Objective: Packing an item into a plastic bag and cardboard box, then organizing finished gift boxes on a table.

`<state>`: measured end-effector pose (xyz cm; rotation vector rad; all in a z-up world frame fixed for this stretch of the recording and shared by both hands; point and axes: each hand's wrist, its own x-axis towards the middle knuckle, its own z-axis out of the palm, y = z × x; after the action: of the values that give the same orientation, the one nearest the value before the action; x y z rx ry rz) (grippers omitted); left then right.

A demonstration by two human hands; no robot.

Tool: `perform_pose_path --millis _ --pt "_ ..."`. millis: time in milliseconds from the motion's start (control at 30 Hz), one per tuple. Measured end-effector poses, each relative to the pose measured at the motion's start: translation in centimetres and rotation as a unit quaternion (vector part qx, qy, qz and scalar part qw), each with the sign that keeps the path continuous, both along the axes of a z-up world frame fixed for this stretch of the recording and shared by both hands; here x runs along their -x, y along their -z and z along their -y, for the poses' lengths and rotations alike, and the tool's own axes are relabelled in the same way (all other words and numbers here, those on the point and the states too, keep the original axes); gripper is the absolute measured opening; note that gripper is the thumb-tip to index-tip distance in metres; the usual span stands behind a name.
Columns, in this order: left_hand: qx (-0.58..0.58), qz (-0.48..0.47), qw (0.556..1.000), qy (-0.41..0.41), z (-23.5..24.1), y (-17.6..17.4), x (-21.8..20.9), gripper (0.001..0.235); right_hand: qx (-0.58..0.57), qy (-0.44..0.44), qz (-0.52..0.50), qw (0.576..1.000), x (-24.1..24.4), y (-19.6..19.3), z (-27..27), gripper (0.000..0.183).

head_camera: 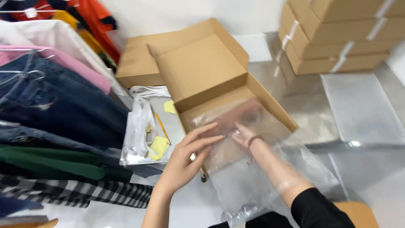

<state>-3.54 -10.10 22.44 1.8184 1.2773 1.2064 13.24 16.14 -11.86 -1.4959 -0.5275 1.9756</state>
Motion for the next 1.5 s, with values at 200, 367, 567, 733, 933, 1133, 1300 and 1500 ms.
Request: perform_pose_path --millis 200,367,567,733,933,1133,1300,1500 --pt "0.038 -0.011 0.997 -0.069 -2.1 2.4 2.3 0.033 0.051 0.086 0.088 0.991 4.3 -6.4 0.3 0.099" --pt "0.052 -0.007 0.991 -0.125 -3.8 4.4 3.0 0.034 -0.014 -0.021 0.245 0.969 6.3 -0.7 -3.5 0.129" --pt "0.077 0.006 0.983 -0.167 -5.9 6.8 4.2 0.037 -0.082 0.101 0.146 0.981 8.2 -11.3 1.0 0.115" --pt "0.083 -0.051 0.966 -0.239 -7.6 5.7 4.0 0.047 -0.122 0.093 0.012 0.988 8.3 -19.3 -0.5 0.120" --pt "0.142 0.260 0.889 -0.349 -11.7 4.9 3.9 0.105 -0.138 -0.017 -0.083 0.987 6.8 -20.4 -5.0 0.084" --pt "0.111 0.483 0.786 -0.371 -16.4 8.9 5.1 0.081 -0.263 -0.101 -0.048 0.958 5.5 -22.5 -5.3 0.020" --pt "0.081 0.528 0.742 -0.404 -17.9 9.0 6.5 0.051 -0.287 -0.216 0.010 0.933 3.0 -21.9 -6.2 0.048" --pt "-0.049 0.587 0.696 -0.410 -20.1 11.5 10.6 0.040 -0.229 -0.265 0.149 0.925 -0.6 -28.7 -1.6 0.100"
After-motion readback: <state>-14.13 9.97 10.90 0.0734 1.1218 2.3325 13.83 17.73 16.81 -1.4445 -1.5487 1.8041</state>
